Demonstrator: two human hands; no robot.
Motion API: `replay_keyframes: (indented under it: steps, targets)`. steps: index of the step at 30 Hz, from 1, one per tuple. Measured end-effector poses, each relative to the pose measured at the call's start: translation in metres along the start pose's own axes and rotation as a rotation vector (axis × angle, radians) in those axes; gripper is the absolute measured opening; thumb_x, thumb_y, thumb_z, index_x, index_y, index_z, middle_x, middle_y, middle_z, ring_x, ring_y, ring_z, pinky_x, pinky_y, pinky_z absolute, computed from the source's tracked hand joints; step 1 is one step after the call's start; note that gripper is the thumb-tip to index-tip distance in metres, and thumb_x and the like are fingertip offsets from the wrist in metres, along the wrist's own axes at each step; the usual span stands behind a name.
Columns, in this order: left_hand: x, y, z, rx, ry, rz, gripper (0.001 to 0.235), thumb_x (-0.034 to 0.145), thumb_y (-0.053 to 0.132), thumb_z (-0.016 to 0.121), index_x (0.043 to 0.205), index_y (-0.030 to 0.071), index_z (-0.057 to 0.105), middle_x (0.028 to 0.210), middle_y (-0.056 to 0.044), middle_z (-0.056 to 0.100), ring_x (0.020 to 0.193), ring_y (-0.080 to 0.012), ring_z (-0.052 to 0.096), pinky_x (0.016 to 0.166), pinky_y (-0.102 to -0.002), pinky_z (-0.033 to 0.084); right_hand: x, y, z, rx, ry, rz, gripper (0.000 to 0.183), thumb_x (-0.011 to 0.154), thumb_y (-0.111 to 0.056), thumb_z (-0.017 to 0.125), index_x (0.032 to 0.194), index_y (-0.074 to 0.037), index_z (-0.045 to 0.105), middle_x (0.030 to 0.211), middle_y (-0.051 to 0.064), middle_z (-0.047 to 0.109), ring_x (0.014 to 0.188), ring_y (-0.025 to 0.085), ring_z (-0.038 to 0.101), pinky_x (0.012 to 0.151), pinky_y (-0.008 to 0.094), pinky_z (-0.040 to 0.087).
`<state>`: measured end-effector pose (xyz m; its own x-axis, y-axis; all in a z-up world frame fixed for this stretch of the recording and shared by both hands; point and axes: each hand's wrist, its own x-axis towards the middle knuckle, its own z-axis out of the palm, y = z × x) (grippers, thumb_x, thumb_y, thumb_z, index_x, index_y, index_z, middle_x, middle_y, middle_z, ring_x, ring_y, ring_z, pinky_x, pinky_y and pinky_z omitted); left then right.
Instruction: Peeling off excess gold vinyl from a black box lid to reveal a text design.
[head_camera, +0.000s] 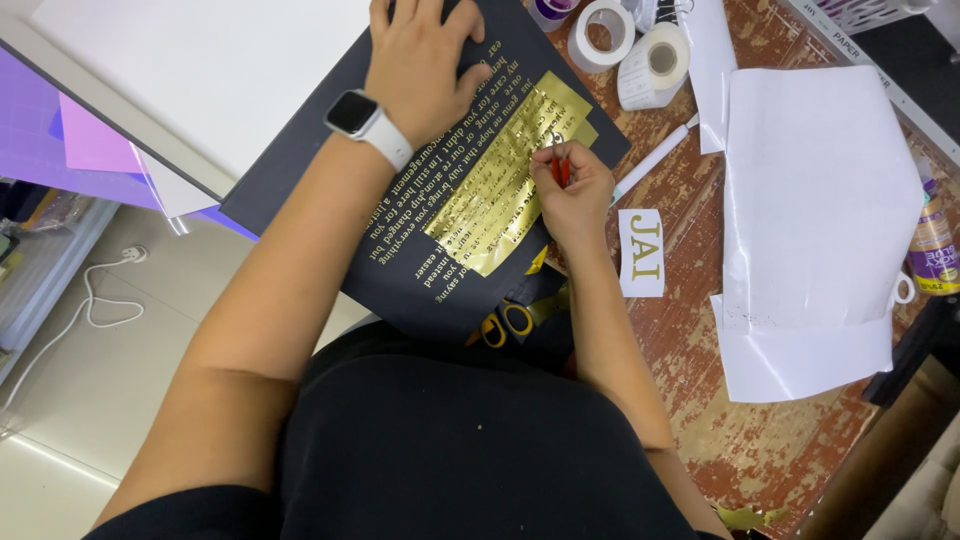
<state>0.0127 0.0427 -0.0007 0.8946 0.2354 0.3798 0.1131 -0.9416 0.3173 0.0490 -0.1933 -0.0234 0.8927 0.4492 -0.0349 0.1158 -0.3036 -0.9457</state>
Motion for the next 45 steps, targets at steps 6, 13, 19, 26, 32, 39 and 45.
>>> replay_keyframes:
  steps: [6,13,19,26,32,39,45]
  targets:
    - [-0.03,-0.008,-0.04,-0.046,-0.056,0.116,0.034,0.098,0.022,0.079,0.125,0.007,0.065,0.145,-0.024,0.047,0.134,-0.0432,0.044,0.106,-0.058,0.033,-0.001,0.001,-0.002,-0.018,-0.013,-0.024,0.015,0.091,0.002,0.068,0.084,-0.012,0.068,0.077,-0.003,0.064,0.059,0.005,0.044,0.056,0.02,0.038]
    - [-0.068,-0.009,-0.06,-0.105,-0.026,0.051,0.031,0.1,0.013,0.076,0.127,0.005,0.064,0.146,-0.027,0.049,0.143,-0.0471,0.035,0.11,-0.065,0.029,-0.001,-0.003,0.0,-0.021,-0.006,0.006,0.012,0.091,0.002,0.069,0.086,-0.009,0.07,0.069,-0.003,0.058,0.059,0.005,0.042,0.055,0.02,0.037]
    - [-0.056,0.007,-0.035,-0.091,0.016,0.104,0.033,0.097,0.02,0.079,0.125,0.009,0.069,0.145,-0.025,0.052,0.142,-0.0457,0.039,0.112,-0.068,0.023,0.0,0.0,0.002,0.031,0.011,-0.01,0.012,0.091,0.002,0.071,0.088,-0.01,0.071,0.076,-0.002,0.064,0.061,0.004,0.044,0.058,0.019,0.04]
    - [-0.033,0.032,-0.001,-0.152,-0.013,0.153,0.025,0.095,0.021,0.079,0.114,0.009,0.07,0.15,-0.025,0.044,0.146,-0.0451,0.029,0.111,-0.075,0.018,-0.001,-0.008,0.001,0.009,0.008,0.013,0.011,0.091,0.0,0.073,0.086,-0.01,0.07,0.066,-0.004,0.056,0.059,0.005,0.042,0.056,0.019,0.038]
    - [-0.026,0.04,-0.004,-0.161,0.003,0.088,0.022,0.089,0.022,0.083,0.105,0.009,0.073,0.152,-0.025,0.039,0.147,-0.0442,0.023,0.111,-0.075,0.018,-0.001,-0.013,0.002,0.017,0.043,0.029,0.014,0.09,-0.006,0.076,0.083,-0.013,0.066,0.065,-0.006,0.053,0.059,0.004,0.04,0.058,0.019,0.038]
    - [-0.026,0.039,0.0,-0.19,0.014,0.114,0.013,0.092,0.017,0.08,0.104,0.016,0.078,0.153,-0.025,0.038,0.147,-0.0448,0.02,0.11,-0.077,0.02,-0.001,-0.015,0.002,0.005,0.049,0.064,0.014,0.088,-0.007,0.077,0.082,-0.013,0.066,0.063,-0.006,0.052,0.059,0.004,0.041,0.058,0.02,0.041]
    - [-0.025,0.04,0.004,-0.171,0.01,0.133,0.018,0.089,0.009,0.074,0.103,0.019,0.081,0.156,-0.023,0.035,0.148,-0.0443,0.019,0.109,-0.077,0.021,0.001,-0.016,0.004,-0.012,0.043,0.084,0.012,0.089,-0.007,0.077,0.083,-0.013,0.068,0.065,-0.005,0.059,0.058,0.003,0.046,0.059,0.02,0.045]
